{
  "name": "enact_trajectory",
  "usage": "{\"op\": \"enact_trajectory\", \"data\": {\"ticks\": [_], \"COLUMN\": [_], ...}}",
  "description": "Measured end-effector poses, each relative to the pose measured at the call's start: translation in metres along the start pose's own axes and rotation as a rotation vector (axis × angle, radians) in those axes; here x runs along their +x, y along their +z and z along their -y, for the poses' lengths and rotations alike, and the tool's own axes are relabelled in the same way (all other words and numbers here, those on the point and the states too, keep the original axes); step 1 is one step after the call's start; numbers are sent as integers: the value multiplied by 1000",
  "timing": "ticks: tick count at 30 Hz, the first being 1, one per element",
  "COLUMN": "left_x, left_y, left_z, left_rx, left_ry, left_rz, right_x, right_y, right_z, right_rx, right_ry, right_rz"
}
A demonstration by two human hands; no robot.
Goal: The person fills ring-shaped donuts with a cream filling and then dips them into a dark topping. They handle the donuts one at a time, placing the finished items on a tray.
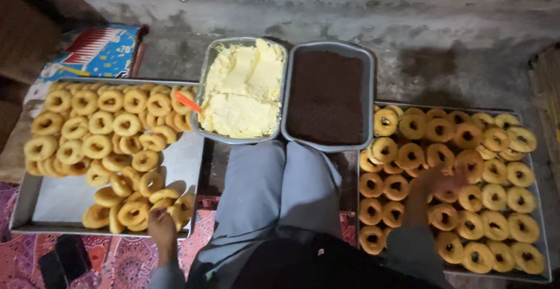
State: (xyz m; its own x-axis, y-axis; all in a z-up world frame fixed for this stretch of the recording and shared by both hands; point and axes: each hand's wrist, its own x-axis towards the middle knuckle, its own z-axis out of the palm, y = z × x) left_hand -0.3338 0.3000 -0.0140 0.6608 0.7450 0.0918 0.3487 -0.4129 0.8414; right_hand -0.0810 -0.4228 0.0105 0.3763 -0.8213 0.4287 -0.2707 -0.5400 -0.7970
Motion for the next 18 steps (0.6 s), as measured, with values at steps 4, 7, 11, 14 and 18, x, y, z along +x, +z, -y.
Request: {"op": "enact_trajectory", "data": {"ticks": [4, 7, 11, 14, 18], "left_x": [36, 66, 97, 107, 106], "left_y": [14, 16, 12, 12, 23], "left_z": [-5, -4, 1, 8, -6], "left_rx": [697, 793, 937, 1043, 716], "left_ry": [263, 124, 114, 272, 236], "left_rz": [-93, 43, 356, 440, 306], "right_x": [-85, -135, -200, -255, -317], "right_y": [20, 22, 7, -6, -11], "right_z": [72, 145, 223, 249, 248], "right_rx": [108, 227, 394, 483, 600], "right_ry": [-419, -641, -634, -575, -381], "right_rz": [377, 575, 768, 859, 1123]}}
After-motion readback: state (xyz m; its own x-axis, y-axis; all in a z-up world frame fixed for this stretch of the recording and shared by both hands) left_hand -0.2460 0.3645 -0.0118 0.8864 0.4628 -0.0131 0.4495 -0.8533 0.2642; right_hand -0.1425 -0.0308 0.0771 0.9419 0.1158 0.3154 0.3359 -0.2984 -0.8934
